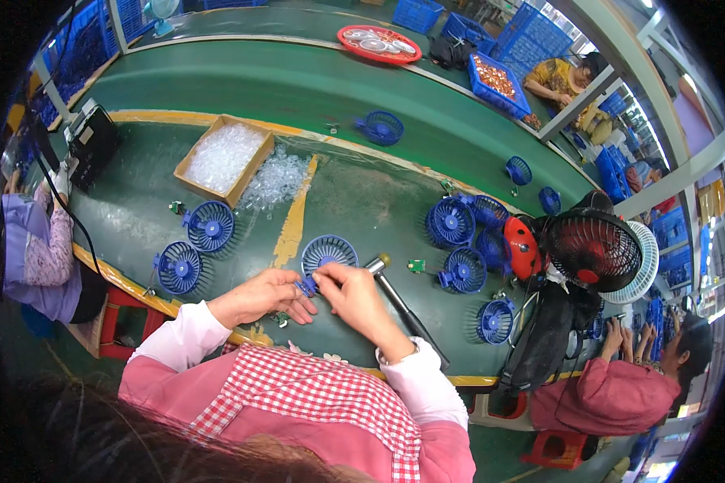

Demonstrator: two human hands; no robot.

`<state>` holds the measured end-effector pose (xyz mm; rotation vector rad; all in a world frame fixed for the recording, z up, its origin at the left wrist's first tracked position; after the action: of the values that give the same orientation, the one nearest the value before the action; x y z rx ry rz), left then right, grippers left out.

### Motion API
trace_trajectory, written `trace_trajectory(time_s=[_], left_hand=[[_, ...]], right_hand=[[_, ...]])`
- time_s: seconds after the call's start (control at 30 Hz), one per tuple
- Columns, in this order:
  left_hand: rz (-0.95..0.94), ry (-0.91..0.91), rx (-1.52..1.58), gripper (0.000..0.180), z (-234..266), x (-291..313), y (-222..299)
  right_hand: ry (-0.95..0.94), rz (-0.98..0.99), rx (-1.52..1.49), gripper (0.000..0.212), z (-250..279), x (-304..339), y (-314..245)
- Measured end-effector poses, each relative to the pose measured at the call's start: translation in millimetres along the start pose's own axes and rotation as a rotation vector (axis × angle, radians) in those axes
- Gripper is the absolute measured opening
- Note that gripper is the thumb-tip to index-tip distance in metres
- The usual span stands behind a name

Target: The person assembles portable fans by fitting circuit boards into fan casings by hand and tapping them into place with a mallet.

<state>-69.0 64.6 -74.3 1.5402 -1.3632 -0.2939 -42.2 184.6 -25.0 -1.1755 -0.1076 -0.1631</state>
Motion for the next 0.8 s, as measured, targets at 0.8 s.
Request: trace_trajectory(time_s=[0.8], left_hand=[[-0.388,0.156,-0.009,0.029,-16,8,9]], right_hand=[[0.11,-0.039,-0.535,0.026,-13,36,8]])
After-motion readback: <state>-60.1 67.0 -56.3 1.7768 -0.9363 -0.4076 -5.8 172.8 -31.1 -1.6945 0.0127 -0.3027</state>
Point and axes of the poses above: each hand's wrist, its own x-axis away from the middle knuckle, its own z-axis out of the back of the hand, y = z × x, the point moved 8 cm from there along -x, towards the middle knuckle, and after that the axes turned 2 degrees about -x, right-handed, at the moved point
